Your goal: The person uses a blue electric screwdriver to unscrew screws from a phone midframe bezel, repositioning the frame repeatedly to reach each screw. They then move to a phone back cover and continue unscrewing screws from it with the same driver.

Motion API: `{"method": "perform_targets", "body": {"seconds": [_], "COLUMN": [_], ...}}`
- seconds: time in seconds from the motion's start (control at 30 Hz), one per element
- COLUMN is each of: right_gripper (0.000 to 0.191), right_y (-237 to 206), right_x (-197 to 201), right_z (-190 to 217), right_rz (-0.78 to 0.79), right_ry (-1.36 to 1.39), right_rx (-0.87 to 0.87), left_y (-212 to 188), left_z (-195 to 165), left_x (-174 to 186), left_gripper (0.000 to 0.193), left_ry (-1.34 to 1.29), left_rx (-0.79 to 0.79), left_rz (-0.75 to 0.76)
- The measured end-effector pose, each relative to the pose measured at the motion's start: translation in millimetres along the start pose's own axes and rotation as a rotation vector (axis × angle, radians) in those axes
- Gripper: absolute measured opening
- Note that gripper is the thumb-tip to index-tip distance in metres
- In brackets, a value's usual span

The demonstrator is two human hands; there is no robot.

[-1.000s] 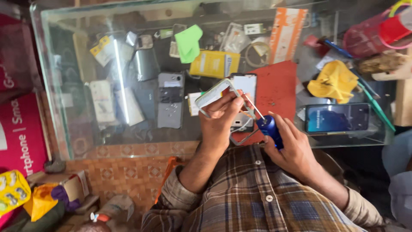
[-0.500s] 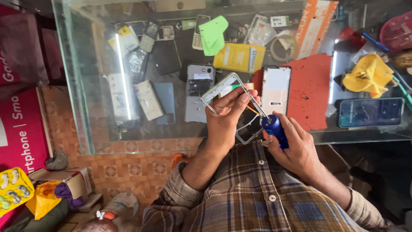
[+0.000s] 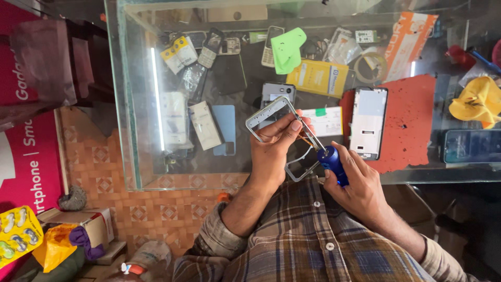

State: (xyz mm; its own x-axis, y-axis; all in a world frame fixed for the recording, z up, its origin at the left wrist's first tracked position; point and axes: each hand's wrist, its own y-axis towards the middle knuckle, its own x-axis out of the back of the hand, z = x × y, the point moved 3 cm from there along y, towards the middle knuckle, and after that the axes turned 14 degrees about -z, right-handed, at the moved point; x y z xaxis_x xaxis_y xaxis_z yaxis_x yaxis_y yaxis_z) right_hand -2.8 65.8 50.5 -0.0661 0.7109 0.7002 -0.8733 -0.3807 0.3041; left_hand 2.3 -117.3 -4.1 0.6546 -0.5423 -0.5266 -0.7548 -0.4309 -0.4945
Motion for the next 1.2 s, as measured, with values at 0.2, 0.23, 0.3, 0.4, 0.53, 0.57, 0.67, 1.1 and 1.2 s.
{"method": "perform_targets", "body": {"seconds": [0.2,0.23,0.3,0.4,0.53,0.57,0.67,1.1,1.2], "right_gripper": [0.058,0.058,0.058,0.059,0.059,0.058,0.059,0.057,0.055], "right_y": [6.7,8.0,10.2,12.4,13.1,13.1,14.0,22.7,28.6], "right_x": [-15.2,-17.3,-20.9,-23.8,-24.1,-24.4,-25.3,-24.1,-23.7], "right_z": [10.4,11.5,12.8,13.9,16.0,16.3,14.5,11.7,11.3], "right_rz": [0.008,0.01,0.017,0.022,0.018,0.019,0.044,0.073,0.092], "right_ry": [0.015,0.019,0.002,-0.033,-0.022,-0.021,-0.048,-0.023,-0.036], "right_rx": [0.017,0.017,0.003,-0.013,0.016,0.018,-0.031,-0.081,-0.076], "left_y": [8.0,9.0,10.7,12.0,13.1,13.0,11.2,5.7,5.0], "left_z": [-9.2,-10.5,-12.4,-13.3,-13.0,-13.2,-11.2,-17.6,-19.2], "left_x": [13.4,14.4,15.3,15.6,17.1,17.5,15.9,18.2,16.9], "left_gripper": [0.03,0.03,0.03,0.03,0.031,0.031,0.031,0.049,0.071], "left_ry": [0.016,0.01,-0.015,-0.054,-0.083,-0.095,-0.083,0.049,0.027], "left_rx": [-0.018,-0.023,-0.03,-0.031,-0.029,-0.035,-0.021,-0.158,-0.143], "left_rz": [-0.033,-0.037,-0.03,-0.013,-0.014,-0.012,0.006,0.199,0.307]}}
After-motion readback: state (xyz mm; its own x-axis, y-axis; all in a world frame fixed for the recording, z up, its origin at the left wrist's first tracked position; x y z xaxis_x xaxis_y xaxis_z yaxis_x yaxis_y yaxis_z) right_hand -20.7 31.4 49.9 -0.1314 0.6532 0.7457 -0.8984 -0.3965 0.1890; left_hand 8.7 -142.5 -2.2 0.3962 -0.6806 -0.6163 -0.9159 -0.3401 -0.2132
